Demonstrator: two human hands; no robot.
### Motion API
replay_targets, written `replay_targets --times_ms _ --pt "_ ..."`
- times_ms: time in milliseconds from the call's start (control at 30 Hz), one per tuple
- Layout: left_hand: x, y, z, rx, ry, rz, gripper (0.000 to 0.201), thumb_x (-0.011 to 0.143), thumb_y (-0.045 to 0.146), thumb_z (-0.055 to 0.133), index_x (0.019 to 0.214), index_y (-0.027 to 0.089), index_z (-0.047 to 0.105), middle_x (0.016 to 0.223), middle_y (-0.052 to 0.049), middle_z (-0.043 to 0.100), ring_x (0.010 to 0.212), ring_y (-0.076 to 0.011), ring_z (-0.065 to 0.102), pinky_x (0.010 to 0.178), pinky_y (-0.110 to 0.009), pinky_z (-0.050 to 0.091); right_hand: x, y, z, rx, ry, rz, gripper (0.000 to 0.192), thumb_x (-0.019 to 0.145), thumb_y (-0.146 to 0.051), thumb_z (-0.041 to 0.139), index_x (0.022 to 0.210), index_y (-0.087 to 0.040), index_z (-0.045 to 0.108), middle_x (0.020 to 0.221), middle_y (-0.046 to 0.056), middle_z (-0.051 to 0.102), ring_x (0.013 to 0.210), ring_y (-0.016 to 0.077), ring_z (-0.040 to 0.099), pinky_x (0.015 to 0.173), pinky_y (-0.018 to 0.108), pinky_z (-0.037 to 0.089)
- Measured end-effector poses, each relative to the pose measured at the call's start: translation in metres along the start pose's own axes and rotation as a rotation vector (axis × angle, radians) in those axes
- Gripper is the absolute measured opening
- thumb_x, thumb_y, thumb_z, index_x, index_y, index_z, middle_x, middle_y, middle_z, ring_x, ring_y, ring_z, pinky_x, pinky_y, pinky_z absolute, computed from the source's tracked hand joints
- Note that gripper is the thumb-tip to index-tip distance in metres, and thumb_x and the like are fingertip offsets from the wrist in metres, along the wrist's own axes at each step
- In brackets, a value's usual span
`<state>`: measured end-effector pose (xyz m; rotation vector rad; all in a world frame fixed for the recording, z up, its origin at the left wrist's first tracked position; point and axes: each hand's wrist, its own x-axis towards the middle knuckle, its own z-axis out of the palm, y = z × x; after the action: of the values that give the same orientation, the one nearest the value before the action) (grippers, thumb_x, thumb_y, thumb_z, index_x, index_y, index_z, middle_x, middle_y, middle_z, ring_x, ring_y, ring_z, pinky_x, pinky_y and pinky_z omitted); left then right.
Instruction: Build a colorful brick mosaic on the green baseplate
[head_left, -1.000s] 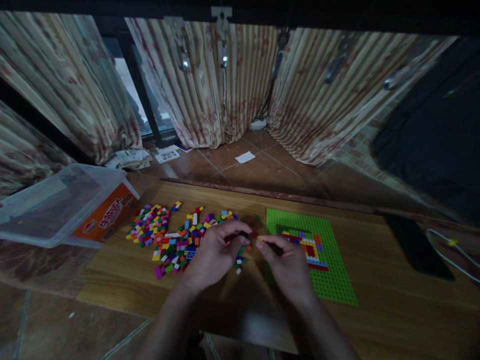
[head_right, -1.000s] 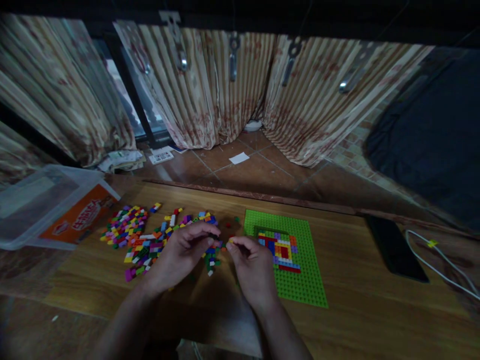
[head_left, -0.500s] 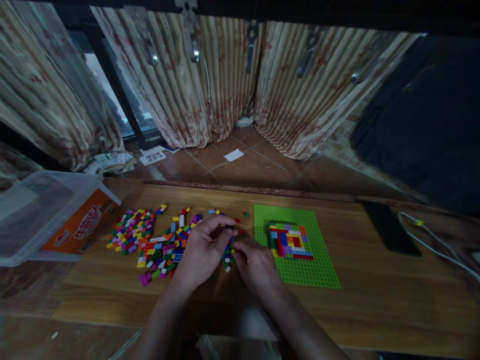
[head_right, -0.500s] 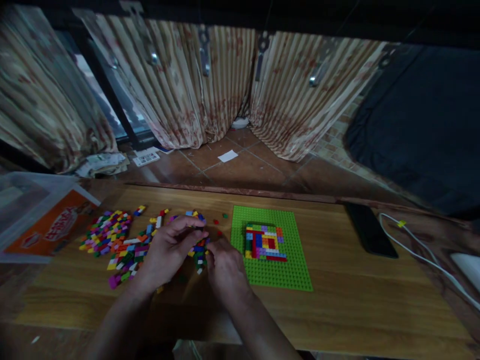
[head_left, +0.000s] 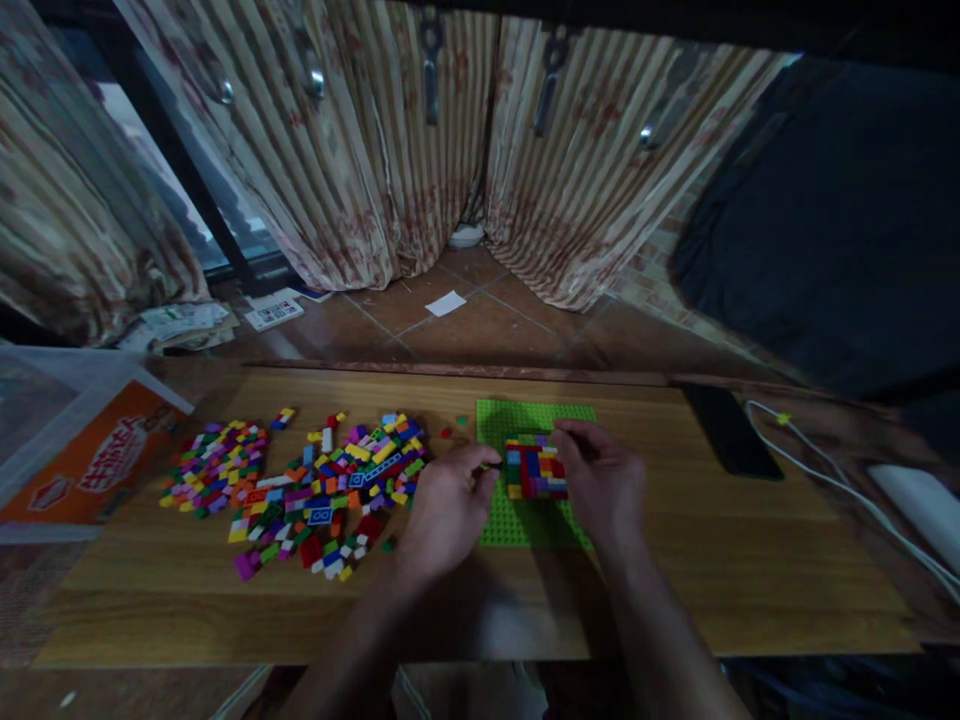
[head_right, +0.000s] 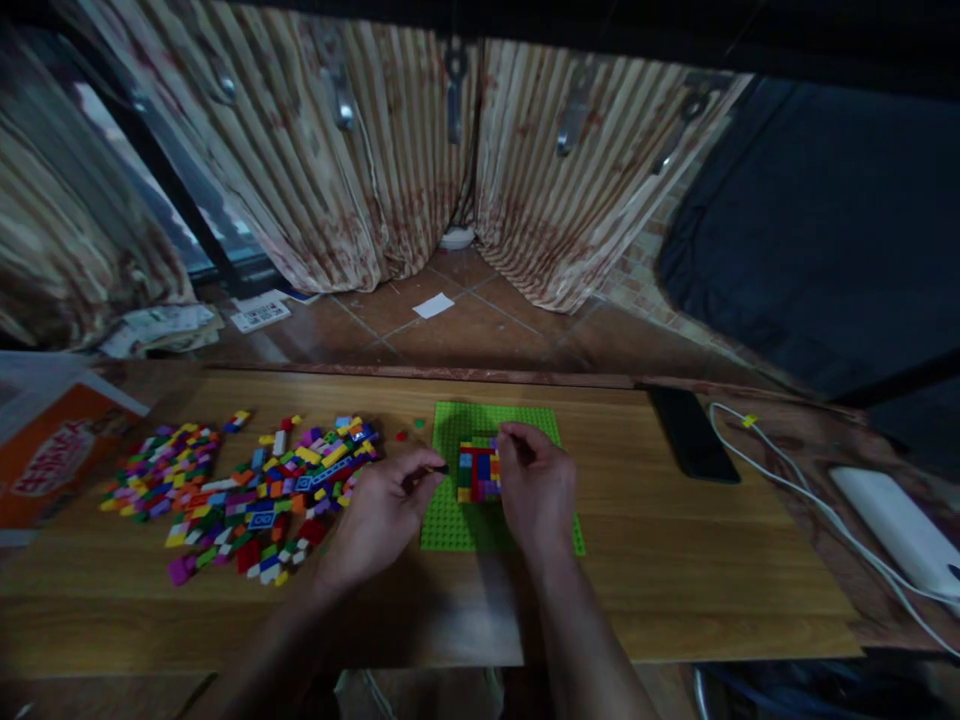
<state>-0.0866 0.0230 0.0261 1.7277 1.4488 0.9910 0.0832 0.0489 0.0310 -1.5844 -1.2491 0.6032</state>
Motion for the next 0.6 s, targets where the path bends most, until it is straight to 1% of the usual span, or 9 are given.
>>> replay_targets --times_ms 100,267,467,600 --pt "0.004 0.001 0.011 0.073 -0.013 0.015 0.019 0.085 0.009 0.056 0.094 0.020 0.069 0.088 -0.002 0.070 0.076 -0.0140 0.064 0.071 -0.025 0.048 0.006 0.006 -0.008 -0.011 0.028 0.022 0.026 0.078 -0.037 0.064 0.086 -0.015 0.074 0.079 0.007 0.074 0.070 0.0210 0.067 0.066 0.032 0.051" --pt "0.010 -0.002 0.024 0.122 -0.003 0.038 0.018 0.084 0.007 0.058 0.089 0.020 0.070 0.092 -0.003 0.070 0.085 -0.0157 0.065 0.079 -0.027 0.048 0.009 0.009 -0.013 0.019 0.011 0.056 0.027 0.077 -0.037 0.063 0.087 -0.015 0.074 0.078 0.006 0.074 0.069 0.0202 0.067 0.066 0.031 0.051" --pt "0.014 -0.005 0.035 0.147 0.033 0.068 0.018 0.083 0.006 0.059 0.087 0.019 0.071 0.087 -0.003 0.068 0.082 -0.0150 0.064 0.077 -0.026 0.048 0.012 0.008 -0.018 0.015 0.036 0.075 0.027 0.075 -0.037 0.064 0.084 -0.015 0.074 0.077 0.008 0.074 0.069 0.0211 0.067 0.066 0.031 0.051" --pt "0.016 -0.006 0.038 0.145 0.029 0.041 0.018 0.081 0.005 0.061 0.087 0.019 0.070 0.088 -0.003 0.069 0.082 -0.0154 0.065 0.077 -0.027 0.049 0.014 0.012 -0.021 -0.020 0.018 0.090 0.027 0.077 -0.038 0.062 0.085 -0.015 0.074 0.078 0.008 0.074 0.070 0.0213 0.067 0.066 0.031 0.050"
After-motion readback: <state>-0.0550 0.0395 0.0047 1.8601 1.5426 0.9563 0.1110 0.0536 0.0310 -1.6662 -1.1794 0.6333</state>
